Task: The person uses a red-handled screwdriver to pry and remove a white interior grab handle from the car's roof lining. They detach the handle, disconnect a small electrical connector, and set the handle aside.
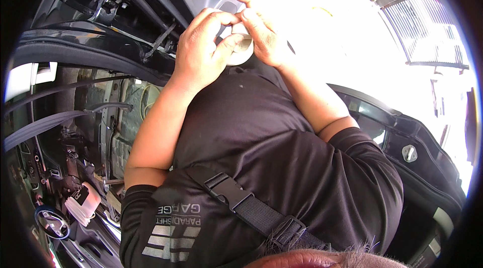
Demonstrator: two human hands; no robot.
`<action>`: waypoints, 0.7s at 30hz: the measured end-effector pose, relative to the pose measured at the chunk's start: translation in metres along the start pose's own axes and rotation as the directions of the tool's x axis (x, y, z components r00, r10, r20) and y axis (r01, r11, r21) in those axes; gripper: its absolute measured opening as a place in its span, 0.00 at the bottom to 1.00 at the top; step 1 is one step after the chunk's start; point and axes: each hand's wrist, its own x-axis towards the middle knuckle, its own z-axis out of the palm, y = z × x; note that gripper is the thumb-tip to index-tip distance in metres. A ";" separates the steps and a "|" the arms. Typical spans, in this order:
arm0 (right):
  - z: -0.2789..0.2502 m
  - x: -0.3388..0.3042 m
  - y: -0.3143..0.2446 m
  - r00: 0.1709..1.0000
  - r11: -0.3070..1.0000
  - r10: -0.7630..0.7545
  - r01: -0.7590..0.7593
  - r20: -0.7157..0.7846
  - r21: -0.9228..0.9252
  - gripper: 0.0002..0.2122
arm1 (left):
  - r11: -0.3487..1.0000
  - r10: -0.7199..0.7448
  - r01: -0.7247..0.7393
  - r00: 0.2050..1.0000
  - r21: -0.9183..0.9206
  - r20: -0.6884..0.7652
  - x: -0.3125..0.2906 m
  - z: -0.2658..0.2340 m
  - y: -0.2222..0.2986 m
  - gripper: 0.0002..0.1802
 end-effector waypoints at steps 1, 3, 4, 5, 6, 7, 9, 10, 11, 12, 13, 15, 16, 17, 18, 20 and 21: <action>0.005 -0.002 -0.005 0.996 0.992 0.085 -0.086 0.008 0.092 0.13 | 1.000 -0.013 0.013 1.000 -0.016 -0.003 -0.002 0.001 -0.001 0.13; 0.009 0.000 -0.009 0.992 0.989 0.126 -0.124 -0.017 0.086 0.16 | 0.998 -0.040 0.039 0.999 -0.047 -0.011 -0.006 0.004 -0.004 0.12; 0.011 0.000 -0.011 0.989 0.986 0.148 -0.145 -0.028 0.083 0.17 | 0.998 -0.065 0.065 0.998 -0.012 -0.005 -0.006 0.004 -0.004 0.13; 0.011 0.002 -0.008 0.990 0.992 0.126 -0.126 -0.067 0.014 0.17 | 0.996 -0.091 0.091 0.996 0.023 -0.001 -0.005 0.004 -0.003 0.14; 0.010 0.003 -0.008 0.987 0.990 0.134 -0.136 -0.089 -0.017 0.17 | 0.991 -0.119 0.119 0.993 0.054 -0.001 -0.002 0.003 -0.001 0.15; 0.010 0.003 -0.007 0.983 0.988 0.143 -0.149 -0.114 -0.045 0.17 | 0.990 -0.133 0.133 0.991 0.043 0.002 0.000 -0.002 0.003 0.17; 0.011 0.002 -0.008 0.966 0.974 0.224 -0.228 -0.128 -0.015 0.18 | 0.986 -0.166 0.166 0.986 0.022 0.000 0.002 -0.021 0.015 0.19; 0.011 0.002 -0.007 0.955 0.963 0.266 -0.269 -0.132 0.002 0.18 | 0.986 -0.166 0.166 0.985 0.007 0.036 -0.002 -0.035 0.017 0.23; 0.006 0.005 -0.005 0.981 0.981 0.182 -0.186 -0.074 -0.049 0.21 | 0.980 -0.191 0.195 0.976 -0.030 0.108 -0.006 -0.051 0.024 0.23; 0.001 0.005 -0.018 0.917 0.909 0.395 -0.398 0.050 0.121 0.21 | 0.970 -0.223 0.236 0.960 -0.060 0.169 -0.015 -0.069 0.032 0.24; -0.001 0.007 -0.018 0.921 0.911 0.386 -0.391 0.060 0.131 0.21 | 0.965 -0.214 0.238 0.957 -0.110 0.196 -0.025 -0.083 0.035 0.25; -0.011 0.008 -0.016 0.880 0.844 0.447 -0.474 0.162 0.251 0.21 | 0.926 -0.327 0.362 0.910 -0.105 0.256 -0.042 -0.108 0.047 0.26; -0.007 0.008 -0.017 0.864 0.834 0.477 -0.502 0.159 0.228 0.29 | 0.922 -0.349 0.372 0.918 -0.105 0.186 -0.058 -0.108 0.045 0.28; -0.004 0.007 -0.019 0.850 0.818 0.506 -0.527 0.148 0.228 0.28 | 0.956 -0.288 0.293 0.950 -0.025 0.124 -0.070 -0.102 0.040 0.29; -0.001 0.005 -0.020 0.835 0.803 0.532 -0.550 0.139 0.232 0.28 | 0.974 -0.220 0.215 0.973 0.069 0.072 -0.077 -0.096 0.036 0.30; 0.007 0.003 -0.014 0.835 0.769 0.518 -0.549 0.185 0.327 0.27 | 0.926 -0.353 0.326 0.927 0.189 0.128 -0.090 -0.088 0.041 0.35; 0.011 0.006 -0.015 0.807 0.709 0.547 -0.588 0.223 0.388 0.27 | 0.916 -0.388 0.368 0.914 0.161 0.121 -0.102 -0.077 0.035 0.34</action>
